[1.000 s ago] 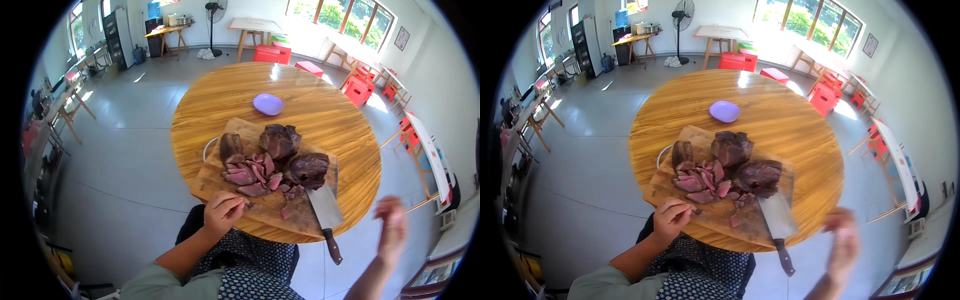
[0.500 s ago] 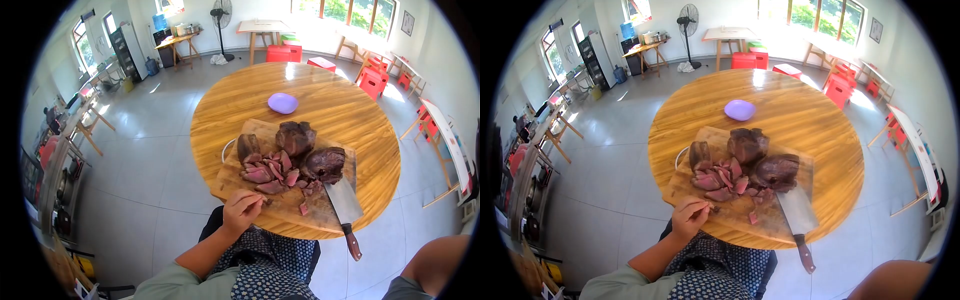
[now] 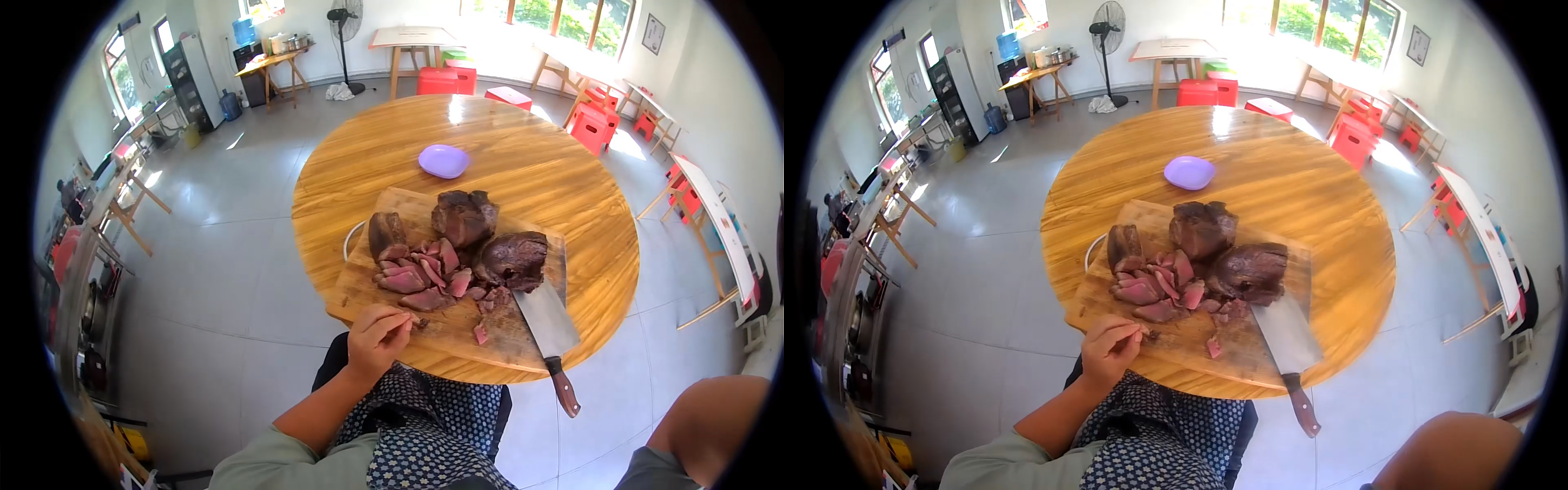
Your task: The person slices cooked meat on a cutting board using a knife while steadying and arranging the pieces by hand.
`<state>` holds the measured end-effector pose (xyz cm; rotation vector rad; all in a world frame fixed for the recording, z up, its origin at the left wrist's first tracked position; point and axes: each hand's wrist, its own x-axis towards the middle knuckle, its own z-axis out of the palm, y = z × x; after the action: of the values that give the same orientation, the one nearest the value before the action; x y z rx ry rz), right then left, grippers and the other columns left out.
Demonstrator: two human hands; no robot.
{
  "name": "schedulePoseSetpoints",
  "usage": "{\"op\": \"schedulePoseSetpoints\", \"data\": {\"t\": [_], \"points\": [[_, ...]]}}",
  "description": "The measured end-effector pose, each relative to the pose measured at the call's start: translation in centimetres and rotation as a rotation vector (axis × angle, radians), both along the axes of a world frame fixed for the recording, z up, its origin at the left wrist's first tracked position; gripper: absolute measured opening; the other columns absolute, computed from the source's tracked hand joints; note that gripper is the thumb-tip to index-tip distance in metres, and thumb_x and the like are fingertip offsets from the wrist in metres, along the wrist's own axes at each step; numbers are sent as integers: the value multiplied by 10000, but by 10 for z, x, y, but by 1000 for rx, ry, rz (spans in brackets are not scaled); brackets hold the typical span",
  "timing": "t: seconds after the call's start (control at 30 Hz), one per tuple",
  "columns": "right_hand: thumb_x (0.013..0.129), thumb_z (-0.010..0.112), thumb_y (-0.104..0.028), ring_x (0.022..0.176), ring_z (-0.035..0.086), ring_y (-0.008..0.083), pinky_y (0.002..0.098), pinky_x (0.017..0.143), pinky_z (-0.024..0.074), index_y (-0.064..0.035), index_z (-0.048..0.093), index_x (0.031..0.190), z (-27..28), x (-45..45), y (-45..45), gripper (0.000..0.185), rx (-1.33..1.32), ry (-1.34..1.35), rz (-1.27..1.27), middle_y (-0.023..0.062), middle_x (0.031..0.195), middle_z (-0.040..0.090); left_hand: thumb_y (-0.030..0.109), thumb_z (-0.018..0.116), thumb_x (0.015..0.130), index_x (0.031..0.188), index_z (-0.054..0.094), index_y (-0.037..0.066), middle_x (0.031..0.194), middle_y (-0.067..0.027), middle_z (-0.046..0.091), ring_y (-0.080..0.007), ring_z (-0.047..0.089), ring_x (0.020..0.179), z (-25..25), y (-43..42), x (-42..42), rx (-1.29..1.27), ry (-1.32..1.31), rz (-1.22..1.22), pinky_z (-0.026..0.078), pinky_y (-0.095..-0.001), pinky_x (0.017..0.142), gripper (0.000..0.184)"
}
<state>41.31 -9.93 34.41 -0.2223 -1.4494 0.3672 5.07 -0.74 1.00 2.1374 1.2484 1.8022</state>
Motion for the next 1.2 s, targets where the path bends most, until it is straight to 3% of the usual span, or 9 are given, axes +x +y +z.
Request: {"op": "schedulePoseSetpoints", "data": {"t": [0.33, 0.57, 1.0, 1.13, 1.2], "points": [[1063, 475, -255, 944, 552, 183, 326, 885, 453, -36, 597, 1046, 1, 5, -6, 251, -2, -9, -26, 97, 1004, 579, -90, 754, 810, 998, 707, -7, 978, -113, 680, -245, 674, 842, -4, -5, 0, -136, -81, -48, 555, -310, 713, 211], [1066, 473, -265, 947, 543, 173, 323, 890, 442, -41, 594, 1053, 8, 5, -5, 255, 1, -5, -36, 89, 1008, 574, -95, 751, 811, 999, 704, -10, 986, -110, 682, -234, 673, 844, -9, -3, 4, -16, -42, -42, 556, -307, 721, 212], [1072, 468, -282, 953, 527, 154, 317, 900, 423, -49, 588, 1068, 18, 19, -3, 262, 12, 8, -65, 73, 1017, 565, -77, 760, 819, 1004, 711, -2, 999, -114, 683, -236, 677, 844, -6, -2, -2, -51, -15, -30, 550, -299, 683, 206], [1074, 467, -287, 955, 522, 149, 315, 902, 417, -51, 586, 1072, 15, 34, 18, 264, -61, -29, -191, 69, 1020, 562, -78, 760, 816, 1015, 701, -5, 998, -117, 673, -246, 685, 855, -6, -5, 1, -140, -109, -34, 560, -311, 718, 220], [1075, 466, -290, 956, 519, 146, 314, 904, 414, -53, 585, 1074, -27, 39, 36, 265, -263, -70, -397, 66, 1021, 561, -86, 762, 808, 1010, 696, -4, 994, -117, 668, -247, 692, 862, -7, -1, -4, -109, -98, -13, 565, -316, 736, 227]]}}
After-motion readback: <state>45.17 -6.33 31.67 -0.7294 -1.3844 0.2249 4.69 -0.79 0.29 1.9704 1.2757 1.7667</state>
